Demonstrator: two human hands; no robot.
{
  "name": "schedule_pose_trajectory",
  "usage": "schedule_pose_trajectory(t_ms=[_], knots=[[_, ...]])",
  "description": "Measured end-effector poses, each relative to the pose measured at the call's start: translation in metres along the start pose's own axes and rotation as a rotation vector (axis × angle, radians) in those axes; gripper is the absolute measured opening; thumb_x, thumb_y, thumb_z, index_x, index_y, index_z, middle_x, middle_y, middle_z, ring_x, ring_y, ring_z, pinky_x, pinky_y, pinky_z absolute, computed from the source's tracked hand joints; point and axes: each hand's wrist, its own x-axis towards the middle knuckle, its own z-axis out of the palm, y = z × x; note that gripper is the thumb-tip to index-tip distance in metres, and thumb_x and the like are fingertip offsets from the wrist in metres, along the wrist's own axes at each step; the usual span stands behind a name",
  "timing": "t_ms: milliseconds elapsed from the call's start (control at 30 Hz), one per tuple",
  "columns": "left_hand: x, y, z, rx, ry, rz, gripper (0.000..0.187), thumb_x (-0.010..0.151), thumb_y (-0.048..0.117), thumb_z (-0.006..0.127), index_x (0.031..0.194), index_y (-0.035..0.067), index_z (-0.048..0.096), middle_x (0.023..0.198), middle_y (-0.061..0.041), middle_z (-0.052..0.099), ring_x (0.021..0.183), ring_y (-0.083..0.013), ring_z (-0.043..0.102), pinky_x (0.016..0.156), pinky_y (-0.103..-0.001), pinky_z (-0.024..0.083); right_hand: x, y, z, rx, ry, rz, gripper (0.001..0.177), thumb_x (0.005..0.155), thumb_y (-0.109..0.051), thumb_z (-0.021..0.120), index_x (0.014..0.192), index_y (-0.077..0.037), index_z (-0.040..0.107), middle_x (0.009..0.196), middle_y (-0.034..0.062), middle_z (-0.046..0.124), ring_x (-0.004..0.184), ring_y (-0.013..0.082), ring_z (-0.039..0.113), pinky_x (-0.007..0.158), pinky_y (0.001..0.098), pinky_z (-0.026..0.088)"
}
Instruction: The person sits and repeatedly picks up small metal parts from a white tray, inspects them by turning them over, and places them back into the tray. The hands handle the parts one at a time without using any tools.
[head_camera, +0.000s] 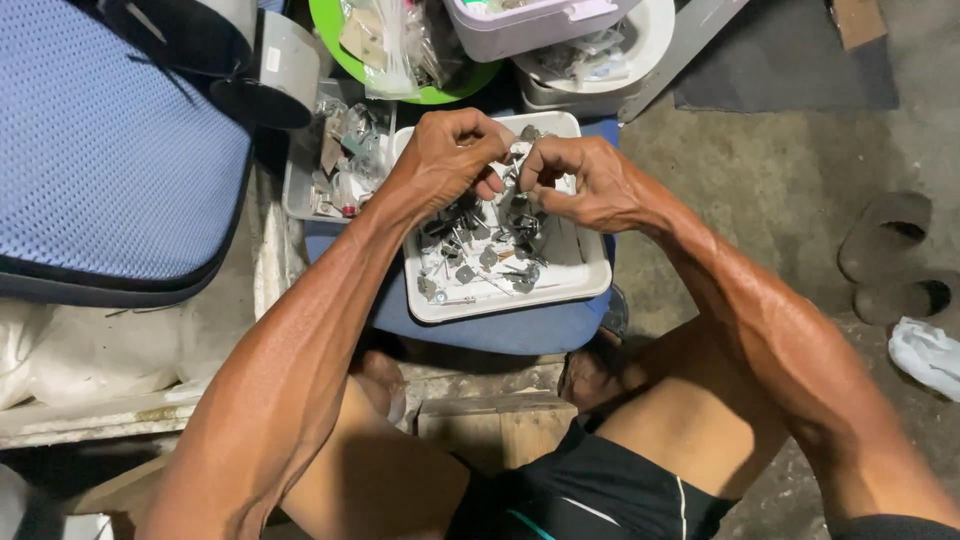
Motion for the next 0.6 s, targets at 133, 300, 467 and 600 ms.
schedule_pose_trajectory(t_ms=[133, 300, 467, 600], knots=[[0.0, 0.0, 0.007, -0.088, -0.038, -0.082, 0.03, 0.085, 0.014, 0.072, 0.105, -0.008, 0.068, 0.082, -0.018, 0.073, 0.063, -0.0181, 0.075, 0.058, -0.025, 0.067, -0.003, 0.009, -0.003, 0.067, -0.008, -0.009, 0.015, 0.09, 0.001, 0.067, 0.101, -0.006, 0.071, 0.084, 0.0071, 0.071, 0.081, 0.0151, 0.064, 0.082, 0.0373, 0.058], [0.005, 0.004, 0.009, -0.423, -0.075, -0.193, 0.026, 0.083, 0.008, 0.076, 0.104, -0.001, 0.064, 0.087, -0.014, 0.067, 0.071, -0.0187, 0.074, 0.066, -0.024, 0.067, -0.01, 0.005, -0.009, 0.233, 0.1, -0.073, 0.012, 0.092, 0.001, 0.075, 0.103, -0.001, 0.07, 0.083, 0.0075, 0.069, 0.081, 0.0129, 0.065, 0.081, 0.0309, 0.058], [0.003, 0.018, 0.011, -0.518, -0.102, -0.28, 0.016, 0.089, 0.002, 0.075, 0.101, -0.002, 0.064, 0.094, -0.017, 0.068, 0.073, -0.0225, 0.071, 0.063, -0.025, 0.062, -0.017, -0.012, -0.012, 0.258, 0.118, -0.042, 0.009, 0.101, -0.01, 0.067, 0.106, -0.007, 0.06, 0.102, 0.0043, 0.065, 0.088, 0.0123, 0.063, 0.08, 0.0241, 0.057], [0.0, 0.016, 0.022, -0.507, -0.097, -0.242, 0.015, 0.089, 0.004, 0.076, 0.098, 0.001, 0.065, 0.087, -0.014, 0.069, 0.07, -0.0188, 0.069, 0.06, -0.023, 0.058, -0.017, -0.013, -0.01, 0.212, 0.193, -0.078, 0.018, 0.102, -0.013, 0.07, 0.113, -0.005, 0.059, 0.101, 0.0037, 0.061, 0.09, 0.0119, 0.063, 0.082, 0.0227, 0.058]])
